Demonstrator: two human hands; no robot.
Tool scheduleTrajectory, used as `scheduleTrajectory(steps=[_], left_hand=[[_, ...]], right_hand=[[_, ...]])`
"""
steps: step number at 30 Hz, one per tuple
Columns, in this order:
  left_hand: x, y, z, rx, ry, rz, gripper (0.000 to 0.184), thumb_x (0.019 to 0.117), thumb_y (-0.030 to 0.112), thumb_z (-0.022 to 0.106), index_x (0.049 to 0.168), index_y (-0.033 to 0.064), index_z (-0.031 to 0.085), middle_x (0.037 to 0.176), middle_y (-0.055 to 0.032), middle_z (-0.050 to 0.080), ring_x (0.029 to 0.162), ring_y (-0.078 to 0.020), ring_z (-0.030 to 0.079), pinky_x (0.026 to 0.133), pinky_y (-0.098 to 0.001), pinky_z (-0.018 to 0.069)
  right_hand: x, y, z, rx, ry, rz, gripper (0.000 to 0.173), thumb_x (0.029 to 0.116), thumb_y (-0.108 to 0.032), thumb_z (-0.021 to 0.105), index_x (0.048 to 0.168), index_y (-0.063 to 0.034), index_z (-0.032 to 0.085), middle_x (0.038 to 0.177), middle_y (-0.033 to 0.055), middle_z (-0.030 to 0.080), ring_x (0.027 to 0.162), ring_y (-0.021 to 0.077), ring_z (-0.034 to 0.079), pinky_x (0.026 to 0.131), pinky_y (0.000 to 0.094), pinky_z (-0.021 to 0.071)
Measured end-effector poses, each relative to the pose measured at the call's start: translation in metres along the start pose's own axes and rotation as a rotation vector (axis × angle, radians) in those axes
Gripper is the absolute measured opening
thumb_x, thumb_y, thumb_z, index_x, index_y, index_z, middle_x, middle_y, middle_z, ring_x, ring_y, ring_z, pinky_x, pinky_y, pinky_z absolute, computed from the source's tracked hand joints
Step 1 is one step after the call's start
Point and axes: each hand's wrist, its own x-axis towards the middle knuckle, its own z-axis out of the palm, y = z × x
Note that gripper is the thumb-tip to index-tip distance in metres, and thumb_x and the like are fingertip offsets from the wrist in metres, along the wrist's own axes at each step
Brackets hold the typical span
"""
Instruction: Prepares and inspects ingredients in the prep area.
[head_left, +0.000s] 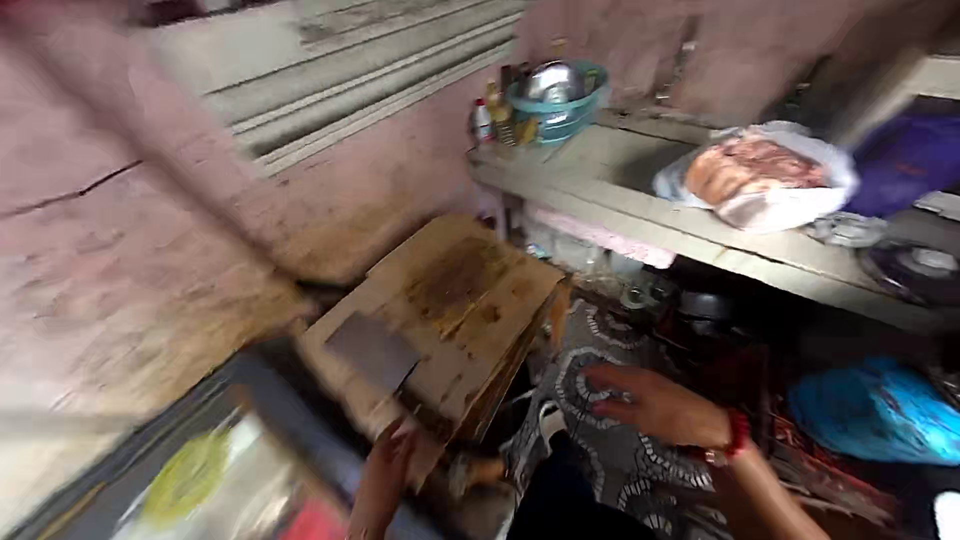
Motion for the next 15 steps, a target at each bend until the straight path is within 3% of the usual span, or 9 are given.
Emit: scheduleTrajectory(steps=[4,6,9,11,13,15], left_hand=[[0.118,0.083,0.059,-0.048,0.039,0.161,0.066,0.1048,0.017,0.054,0.156,-0.0092,0.023,0.127,-0.0379,0.059,0.104,-0.0408,0.067,0.088,-0.0545,0.0548],[0.163,0.155,0.104,-0.084,-0.039,0.263,0.067,0.1048,0.02,0.054,0.157,-0.0077,0.022,0.128,-0.0354,0.06,0.107,-0.0392,0.067,0.09,-0.0534,0.0555],[0.213,0.261,0.175,-0.083,-0.323,0.393,0.061,0.1052,0.02,0.054,0.156,-0.0036,0.03,0.131,-0.0291,0.062,0.113,-0.0338,0.067,0.095,-0.0491,0.0557],[0.243,0.323,0.224,-0.034,-0.517,0.547,0.052,0.1044,0.018,0.052,0.15,-0.0056,0.041,0.127,-0.0242,0.065,0.112,-0.0262,0.068,0.097,-0.0421,0.0548],[0.265,0.383,0.271,0.012,-0.625,0.666,0.043,0.1052,0.017,0.053,0.142,-0.0057,0.051,0.124,-0.0212,0.068,0.112,-0.0229,0.067,0.101,-0.0404,0.0522],[0.283,0.436,0.318,0.024,-0.662,0.722,0.041,0.1054,0.019,0.054,0.139,-0.0045,0.055,0.123,-0.0201,0.069,0.113,-0.0243,0.067,0.102,-0.0433,0.0505]], right_hand=[[0.044,0.043,-0.067,0.104,-0.051,0.113,0.054,0.1041,-0.024,0.062,0.15,-0.0007,0.048,0.128,0.0274,0.064,0.117,0.0396,0.064,0.105,0.0554,0.0473],[0.041,0.075,-0.112,0.187,0.079,0.162,0.052,0.1035,-0.021,0.062,0.148,0.0013,0.049,0.125,0.0263,0.066,0.113,0.0364,0.067,0.103,0.0516,0.0507],[0.015,0.124,-0.174,0.266,0.625,0.287,0.043,0.1033,-0.018,0.059,0.142,0.001,0.055,0.118,0.0184,0.07,0.105,0.0234,0.07,0.095,0.042,0.0572],[-0.002,0.159,-0.212,0.323,1.009,0.401,0.041,0.1053,-0.019,0.054,0.14,0.0032,0.055,0.121,0.0196,0.069,0.107,0.0241,0.07,0.095,0.0431,0.058],[-0.014,0.194,-0.248,0.452,1.318,0.471,0.038,0.1081,-0.02,0.048,0.135,0.0059,0.057,0.116,0.018,0.07,0.101,0.0207,0.07,0.089,0.0389,0.0578],[-0.017,0.228,-0.284,0.569,1.52,0.495,0.035,0.1101,-0.021,0.045,0.127,0.0049,0.06,0.105,0.0112,0.07,0.089,0.0134,0.07,0.079,0.0314,0.0588]])
